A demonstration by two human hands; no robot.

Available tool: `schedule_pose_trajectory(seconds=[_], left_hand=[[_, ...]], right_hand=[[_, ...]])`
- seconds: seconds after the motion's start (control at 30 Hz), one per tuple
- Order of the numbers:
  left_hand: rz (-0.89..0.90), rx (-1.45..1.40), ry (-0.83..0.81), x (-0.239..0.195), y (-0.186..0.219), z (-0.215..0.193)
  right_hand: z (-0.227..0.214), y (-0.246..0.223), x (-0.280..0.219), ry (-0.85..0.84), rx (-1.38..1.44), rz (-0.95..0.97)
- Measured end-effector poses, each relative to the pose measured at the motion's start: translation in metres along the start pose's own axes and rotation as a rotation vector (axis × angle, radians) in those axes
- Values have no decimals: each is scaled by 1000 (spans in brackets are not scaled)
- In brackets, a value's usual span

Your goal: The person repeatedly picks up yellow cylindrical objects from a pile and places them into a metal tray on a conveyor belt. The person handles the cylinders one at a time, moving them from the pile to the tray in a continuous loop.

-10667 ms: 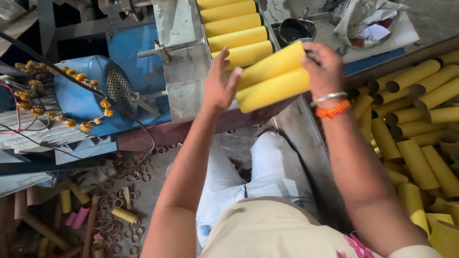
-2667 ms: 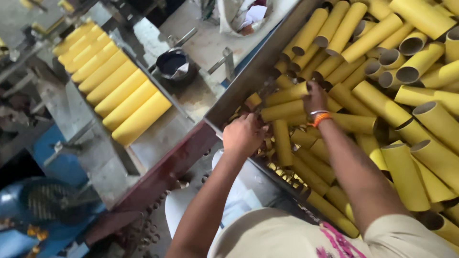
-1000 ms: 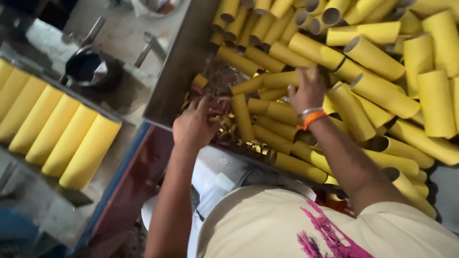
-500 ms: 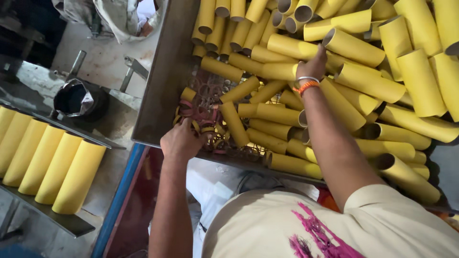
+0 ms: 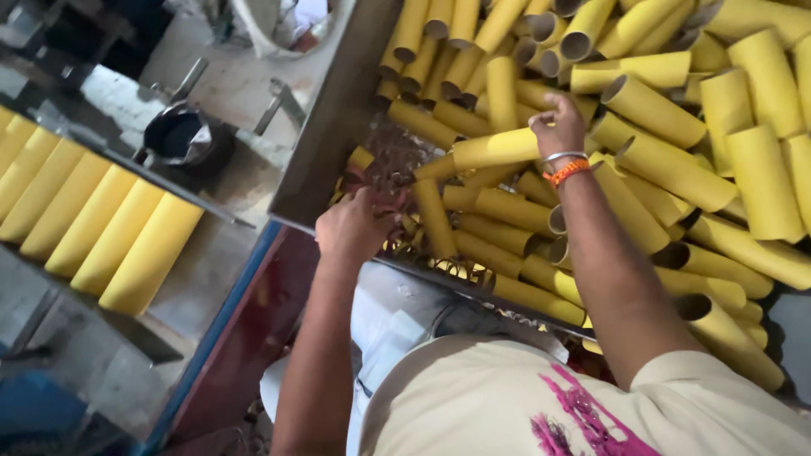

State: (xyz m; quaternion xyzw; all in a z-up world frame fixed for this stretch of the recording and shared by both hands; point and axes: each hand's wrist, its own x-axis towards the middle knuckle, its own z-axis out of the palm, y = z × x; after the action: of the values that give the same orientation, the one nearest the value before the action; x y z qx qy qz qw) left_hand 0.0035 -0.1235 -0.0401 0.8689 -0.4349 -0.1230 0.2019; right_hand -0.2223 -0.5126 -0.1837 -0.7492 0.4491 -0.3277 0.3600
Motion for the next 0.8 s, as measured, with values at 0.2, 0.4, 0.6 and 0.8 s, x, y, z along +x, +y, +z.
schedule_pose_trajectory(seconds=[0.2,0.4,0.6,0.8], left_hand=[[41,-40,31,1,-5,9],[41,-8,1,-1,-3,7],[-18,60,-39,2,2,2],[-43,74,-80,3,4,-4]], right_hand=[[41,1,3,-111,-98,318],[60,0,4,-72,-407,-123],[97,13,26,-270,-582,53],[124,59,5,-151,-297,388]])
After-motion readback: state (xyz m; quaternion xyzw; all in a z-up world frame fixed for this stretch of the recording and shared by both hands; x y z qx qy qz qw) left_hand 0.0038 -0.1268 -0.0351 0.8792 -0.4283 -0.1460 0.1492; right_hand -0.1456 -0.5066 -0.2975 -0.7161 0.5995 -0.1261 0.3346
